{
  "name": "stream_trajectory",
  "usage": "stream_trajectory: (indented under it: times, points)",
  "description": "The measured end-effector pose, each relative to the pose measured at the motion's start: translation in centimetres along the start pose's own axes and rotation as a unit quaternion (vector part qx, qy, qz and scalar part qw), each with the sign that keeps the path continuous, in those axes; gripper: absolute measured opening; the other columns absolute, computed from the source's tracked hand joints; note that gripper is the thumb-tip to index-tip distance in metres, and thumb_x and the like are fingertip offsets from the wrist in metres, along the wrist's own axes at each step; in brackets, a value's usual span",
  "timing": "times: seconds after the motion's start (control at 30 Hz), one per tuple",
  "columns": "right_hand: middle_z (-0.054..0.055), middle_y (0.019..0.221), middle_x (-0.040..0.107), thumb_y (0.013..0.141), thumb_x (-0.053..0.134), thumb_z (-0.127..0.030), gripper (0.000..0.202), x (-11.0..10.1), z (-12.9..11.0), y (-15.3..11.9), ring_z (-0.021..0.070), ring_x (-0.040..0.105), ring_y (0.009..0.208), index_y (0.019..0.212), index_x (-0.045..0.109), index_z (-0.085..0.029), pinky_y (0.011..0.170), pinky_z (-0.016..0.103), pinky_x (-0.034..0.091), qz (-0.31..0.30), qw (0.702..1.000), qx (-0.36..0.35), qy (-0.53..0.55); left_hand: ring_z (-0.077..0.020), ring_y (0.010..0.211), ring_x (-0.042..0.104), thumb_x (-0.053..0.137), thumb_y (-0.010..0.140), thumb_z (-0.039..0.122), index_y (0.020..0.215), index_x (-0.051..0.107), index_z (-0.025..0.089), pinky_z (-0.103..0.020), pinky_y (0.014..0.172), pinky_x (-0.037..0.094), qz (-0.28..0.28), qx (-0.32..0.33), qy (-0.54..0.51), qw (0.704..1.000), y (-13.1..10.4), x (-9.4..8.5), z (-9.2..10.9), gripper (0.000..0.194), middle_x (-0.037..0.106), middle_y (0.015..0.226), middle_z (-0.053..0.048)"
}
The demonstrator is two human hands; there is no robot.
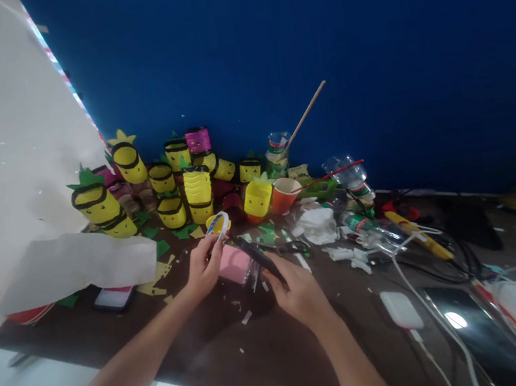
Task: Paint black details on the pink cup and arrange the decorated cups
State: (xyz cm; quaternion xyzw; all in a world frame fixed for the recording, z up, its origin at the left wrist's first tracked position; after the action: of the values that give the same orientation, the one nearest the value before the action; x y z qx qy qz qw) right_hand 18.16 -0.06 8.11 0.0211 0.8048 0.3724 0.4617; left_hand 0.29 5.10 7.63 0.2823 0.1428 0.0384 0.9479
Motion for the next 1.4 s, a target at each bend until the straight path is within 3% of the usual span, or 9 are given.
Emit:
stream_trajectory:
  times: [0.5, 0.93, 1.07, 1.13, 1.27, 1.4]
  points:
    - [0.008, 0.106, 0.069, 0.085, 0.05, -0.018, 0.036, -0.1, 0.2, 0.0, 0.0205, 0.068, 0.091, 0.12, 0.054, -0.02, 0.081, 0.029, 0.055, 0.0, 1.0, -0.004, -0.008, -0.0136, 0.07, 0.055, 0.045, 0.087, 0.026, 0.089, 0.062, 0.016, -0.025, 0.067, 0.042, 0.008, -0.006, -0.009, 1.0, 0.0, -0.3, -0.3, 0.02, 0.064, 0.078, -0.004]
    - [0.008, 0.109, 0.068, 0.086, 0.048, -0.021, 0.036, 0.2, 1.3, -0.1, 0.0203, 0.066, 0.096, 0.121, 0.054, -0.021, 0.083, 0.03, 0.054, -0.038, 0.999, 0.029, -0.003, -0.0103, 0.06, 0.048, 0.045, 0.087, 0.031, 0.085, 0.061, 0.016, -0.022, 0.058, 0.038, 0.022, -0.039, -0.023, 0.999, -0.1, -0.4, -1.0, 0.022, 0.057, 0.066, 0.0]
    - [0.009, 0.105, 0.069, 0.087, 0.045, -0.024, 0.031, 1.1, 2.4, -0.2, 0.0224, 0.067, 0.091, 0.114, 0.059, -0.018, 0.078, 0.034, 0.055, -0.077, 0.995, 0.037, -0.06, -0.0082, 0.054, 0.043, 0.044, 0.088, 0.035, 0.08, 0.059, 0.017, -0.02, 0.05, 0.033, 0.108, -0.044, -0.064, 0.991, 0.3, -2.8, -0.6, 0.024, 0.052, 0.063, 0.002]
    - [0.009, 0.101, 0.07, 0.086, 0.047, -0.027, 0.029, 0.9, 3.0, 0.0, 0.0226, 0.068, 0.089, 0.109, 0.061, -0.017, 0.078, 0.034, 0.055, -0.055, 0.994, 0.053, -0.074, -0.0082, 0.054, 0.043, 0.044, 0.088, 0.037, 0.078, 0.058, 0.017, -0.02, 0.051, 0.034, 0.135, -0.043, -0.076, 0.987, 0.6, -3.6, -0.4, 0.026, 0.051, 0.062, 0.002]
    - [0.01, 0.096, 0.069, 0.083, 0.049, -0.028, 0.028, 0.1, 3.8, 0.2, 0.0234, 0.067, 0.085, 0.106, 0.061, -0.017, 0.074, 0.035, 0.054, 0.002, 0.987, 0.105, -0.119, -0.0097, 0.058, 0.047, 0.045, 0.087, 0.039, 0.076, 0.057, 0.017, -0.021, 0.054, 0.037, 0.113, -0.047, -0.082, 0.989, 0.7, -3.4, -0.2, 0.028, 0.053, 0.064, 0.001]
    - [0.013, 0.094, 0.066, 0.077, 0.047, -0.018, 0.036, 0.5, 5.1, -0.4, 0.0226, 0.065, 0.069, 0.112, 0.057, -0.015, 0.055, 0.031, 0.049, -0.053, 0.953, 0.172, -0.242, -0.0091, 0.054, 0.045, 0.043, 0.087, 0.04, 0.078, 0.059, 0.016, -0.021, 0.051, 0.035, 0.087, -0.037, -0.071, 0.993, 0.5, -2.5, 0.1, 0.03, 0.054, 0.063, 0.001]
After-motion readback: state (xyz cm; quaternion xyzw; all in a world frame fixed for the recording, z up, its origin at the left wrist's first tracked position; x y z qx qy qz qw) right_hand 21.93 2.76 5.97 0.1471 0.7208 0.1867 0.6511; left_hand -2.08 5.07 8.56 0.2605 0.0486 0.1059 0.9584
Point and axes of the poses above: each hand's wrist, its own y-axis towards the middle knuckle, its own x-axis out of the palm, z = x × y, the point moved 8 cm from there along y, towards the middle knuckle
